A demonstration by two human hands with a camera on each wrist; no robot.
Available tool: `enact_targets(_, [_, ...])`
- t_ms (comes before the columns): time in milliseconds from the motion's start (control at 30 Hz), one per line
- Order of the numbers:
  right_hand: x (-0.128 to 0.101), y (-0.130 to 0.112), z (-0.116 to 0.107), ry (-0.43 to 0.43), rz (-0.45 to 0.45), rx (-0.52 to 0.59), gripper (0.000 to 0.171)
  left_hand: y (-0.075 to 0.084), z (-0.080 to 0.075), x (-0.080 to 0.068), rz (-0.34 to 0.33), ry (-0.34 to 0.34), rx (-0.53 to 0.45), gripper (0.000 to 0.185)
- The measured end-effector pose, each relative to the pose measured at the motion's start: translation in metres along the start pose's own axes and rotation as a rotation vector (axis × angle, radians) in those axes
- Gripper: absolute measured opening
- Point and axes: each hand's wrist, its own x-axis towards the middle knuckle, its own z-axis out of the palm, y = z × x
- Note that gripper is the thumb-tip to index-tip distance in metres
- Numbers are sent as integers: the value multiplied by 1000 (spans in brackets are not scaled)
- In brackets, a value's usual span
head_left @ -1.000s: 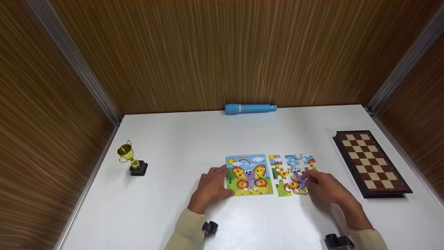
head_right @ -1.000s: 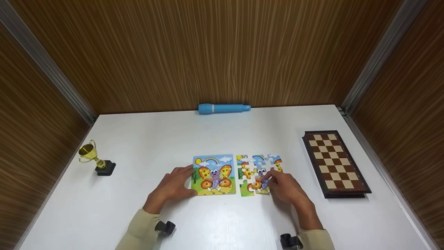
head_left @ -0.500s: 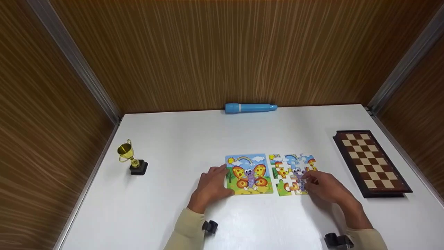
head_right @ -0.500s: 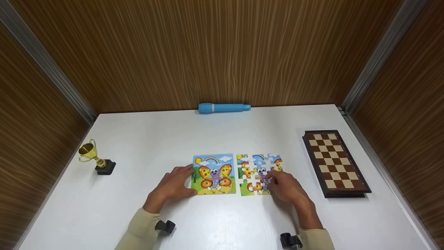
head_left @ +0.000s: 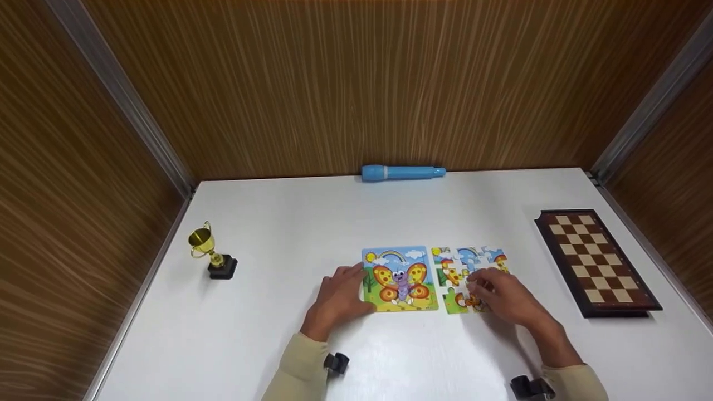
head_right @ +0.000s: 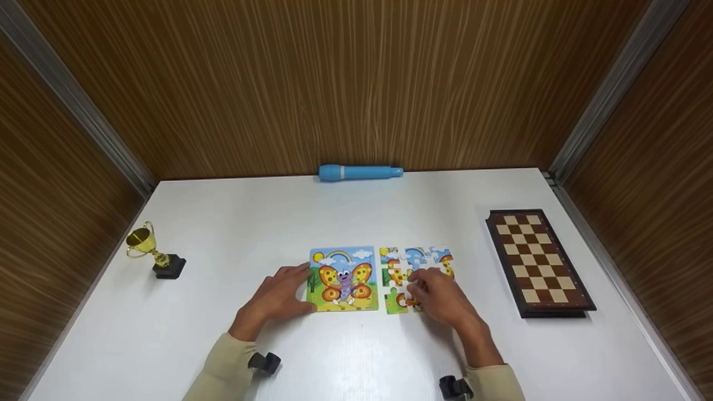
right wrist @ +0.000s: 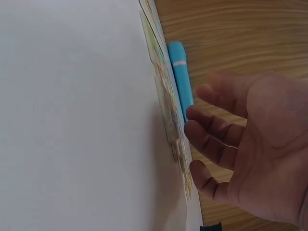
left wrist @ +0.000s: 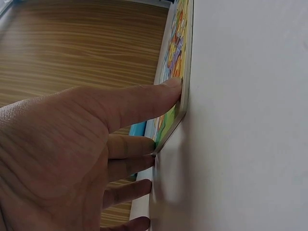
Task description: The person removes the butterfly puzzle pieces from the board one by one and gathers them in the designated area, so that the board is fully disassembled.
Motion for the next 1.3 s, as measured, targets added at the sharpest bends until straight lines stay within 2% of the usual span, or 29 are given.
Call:
enact_targets(200, [8, -15, 13, -30, -106, -8, 17, -1, -1, 0, -3, -5, 5, 77])
enact_targets(600, [19, -46, 29, -54, -196, -71, 26, 1, -2, 2, 6, 4, 22, 75])
enact_targets(900, [23, -61, 47, -83, -191, -167, 38, 2, -1, 0, -16, -31, 28, 79])
enact_targets(1167, [25, -67, 55, -55, -232, -218, 36, 3, -2, -2, -9, -29, 16, 79])
enact_targets(1300, [26, -66, 55, -49, -234, -210, 33, 3, -2, -2, -8, -30, 18, 78])
